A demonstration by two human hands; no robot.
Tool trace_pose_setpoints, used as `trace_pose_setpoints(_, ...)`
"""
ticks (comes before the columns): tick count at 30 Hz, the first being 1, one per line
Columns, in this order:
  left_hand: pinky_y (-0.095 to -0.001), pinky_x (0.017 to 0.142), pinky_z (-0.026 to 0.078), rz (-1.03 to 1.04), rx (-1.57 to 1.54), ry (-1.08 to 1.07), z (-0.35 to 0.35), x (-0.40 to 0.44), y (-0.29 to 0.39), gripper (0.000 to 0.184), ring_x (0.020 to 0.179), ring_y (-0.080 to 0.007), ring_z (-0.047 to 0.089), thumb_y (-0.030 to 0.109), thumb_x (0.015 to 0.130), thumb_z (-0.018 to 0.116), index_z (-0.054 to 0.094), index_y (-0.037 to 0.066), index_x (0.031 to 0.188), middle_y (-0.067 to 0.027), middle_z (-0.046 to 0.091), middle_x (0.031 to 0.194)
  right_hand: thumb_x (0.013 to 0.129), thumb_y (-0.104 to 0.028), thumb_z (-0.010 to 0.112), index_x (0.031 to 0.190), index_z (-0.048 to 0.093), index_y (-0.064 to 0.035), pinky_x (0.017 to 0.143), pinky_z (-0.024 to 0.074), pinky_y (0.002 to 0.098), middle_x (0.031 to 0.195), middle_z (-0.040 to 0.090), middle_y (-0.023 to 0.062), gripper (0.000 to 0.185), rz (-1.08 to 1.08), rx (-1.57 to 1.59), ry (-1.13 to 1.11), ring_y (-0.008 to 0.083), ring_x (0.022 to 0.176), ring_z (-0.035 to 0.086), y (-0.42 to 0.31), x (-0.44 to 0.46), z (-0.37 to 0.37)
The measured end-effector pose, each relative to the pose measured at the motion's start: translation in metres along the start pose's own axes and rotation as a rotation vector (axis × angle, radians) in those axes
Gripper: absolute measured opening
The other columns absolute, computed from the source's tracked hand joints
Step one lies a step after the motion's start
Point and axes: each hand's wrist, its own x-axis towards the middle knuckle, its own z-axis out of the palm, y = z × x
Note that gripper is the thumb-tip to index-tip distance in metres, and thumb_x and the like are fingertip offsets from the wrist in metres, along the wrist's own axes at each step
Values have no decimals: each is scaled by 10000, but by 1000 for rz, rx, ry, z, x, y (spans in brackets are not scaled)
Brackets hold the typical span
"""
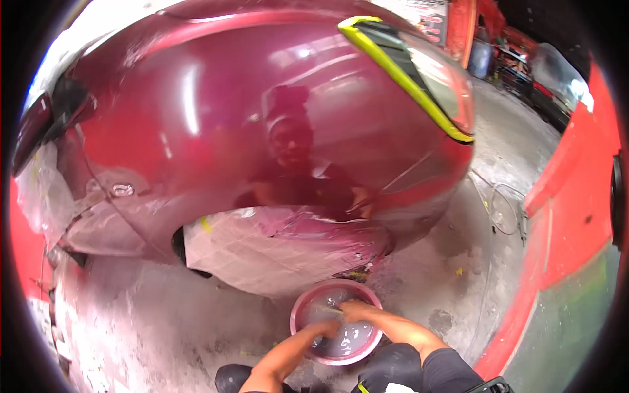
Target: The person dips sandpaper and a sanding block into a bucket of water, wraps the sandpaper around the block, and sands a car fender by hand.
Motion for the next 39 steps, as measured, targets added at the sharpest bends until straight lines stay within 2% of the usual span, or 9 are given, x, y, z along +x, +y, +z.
trace_pose_setpoints(4,-447,1014,496,339,-71,353,-49,-60,-19,410,1161,-391,640,226,854,662,681,2,1196,-255,674,1224,841,-263,638,1532,410,-100,905,549,488,1220,678,259,746,-25,47,-9,390,1081,688,-19,-18,-22)
trace_pose_setpoints(12,-404,960,495,-47,-528,697,-74,-161,10,376,1097,-324,656,260,980,631,586,8,1256,-207,673,1185,1088,-495,368,1585,334,-114,676,527,317,913,583,15,627,12,663,-3,133,745,567,-43,-76,-61)
trace_pose_setpoints(15,-426,962,500,-44,-766,751,-66,-151,0,360,1142,-329,653,257,985,615,591,29,1262,-220,680,1163,1081,-479,356,1583,304,-59,716,533,329,1153,641,109,656,-90,685,24,176,796,627,-35,-79,-59)
trace_pose_setpoints(19,-391,969,493,-67,-780,927,-91,-156,7,394,1101,-284,649,291,1024,561,563,38,1326,-192,674,1169,1111,-453,306,1378,493,-14,718,570,339,1050,623,97,547,-134,983,53,165,769,645,-27,-77,-67)
trace_pose_setpoints(21,-364,989,479,-10,-993,1012,-87,-153,18,376,1084,-239,630,271,1052,516,555,37,1343,-150,673,1159,966,-631,565,1383,499,-87,652,567,306,1020,652,55,689,-109,1129,266,154,804,650,5,-53,-41)
trace_pose_setpoints(22,-352,1002,469,48,-1154,1027,-93,-157,29,360,1087,-218,615,249,1065,494,553,32,1346,-126,669,1162,972,-560,620,1415,479,-76,720,569,310,1121,642,61,671,-41,1292,297,157,913,650,-5,-65,-47)
trace_pose_setpoints(23,-337,1016,456,146,-1175,1002,-96,-158,30,343,1116,-191,588,226,1084,456,549,23,1344,-91,653,1195,984,-447,655,1571,292,8,1164,335,408,1546,416,154,827,-180,1346,252,259,1412,402,-61,-103,-90)
trace_pose_setpoints(28,-318,990,469,273,-1370,940,-110,-182,46,282,1094,-145,584,158,1048,547,561,27,1297,-67,643,1198,795,-69,820,1450,458,-38,1039,447,326,1271,603,36,749,-201,1469,424,155,1184,570,-85,-124,-95)
trace_pose_setpoints(39,-297,942,510,333,-1243,552,-102,-173,31,340,1076,-114,623,74,974,681,605,7,1299,-52,679,1172,850,-30,763,1480,432,-48,850,542,310,1188,627,53,712,-162,1519,377,154,988,641,-66,-137,-87)
